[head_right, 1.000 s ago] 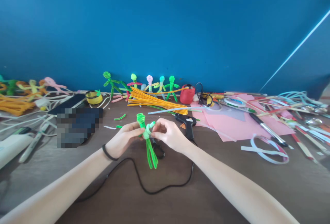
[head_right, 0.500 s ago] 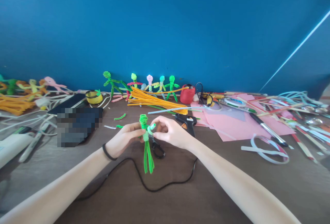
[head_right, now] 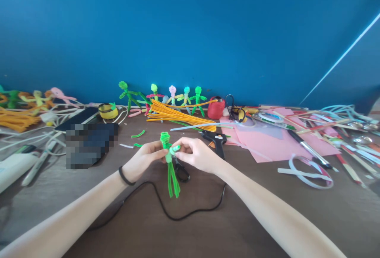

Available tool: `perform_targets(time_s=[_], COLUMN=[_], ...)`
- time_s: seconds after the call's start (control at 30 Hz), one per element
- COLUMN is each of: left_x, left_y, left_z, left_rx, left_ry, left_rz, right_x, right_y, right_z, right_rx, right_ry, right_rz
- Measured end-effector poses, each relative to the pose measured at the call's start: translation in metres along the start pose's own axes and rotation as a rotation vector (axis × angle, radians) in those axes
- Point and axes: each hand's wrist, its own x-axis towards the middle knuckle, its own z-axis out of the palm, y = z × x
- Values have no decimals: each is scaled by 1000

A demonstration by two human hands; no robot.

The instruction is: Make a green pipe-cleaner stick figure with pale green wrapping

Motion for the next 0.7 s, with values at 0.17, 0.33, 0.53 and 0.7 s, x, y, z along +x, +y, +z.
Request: perform_targets(time_s=[0.17,0.33,0.53,0.7], left_x=[0,0,0,-1], left_y=[-2,-4,-4,-5], left_z=[1,1,0,0], left_rx=[-99,-140,-164,-199], left_ry=[-36,-84,-96,-147], left_rz=[-52,-75,-94,-121], right_x=[-1,0,-1,-2], right_y=[3,5,7,10], right_z=[3,5,2,2], right_rx=[-41,-21,-148,-259], right_ry=[9,14,31,67], right_rz=[-44,-54,-99,-134])
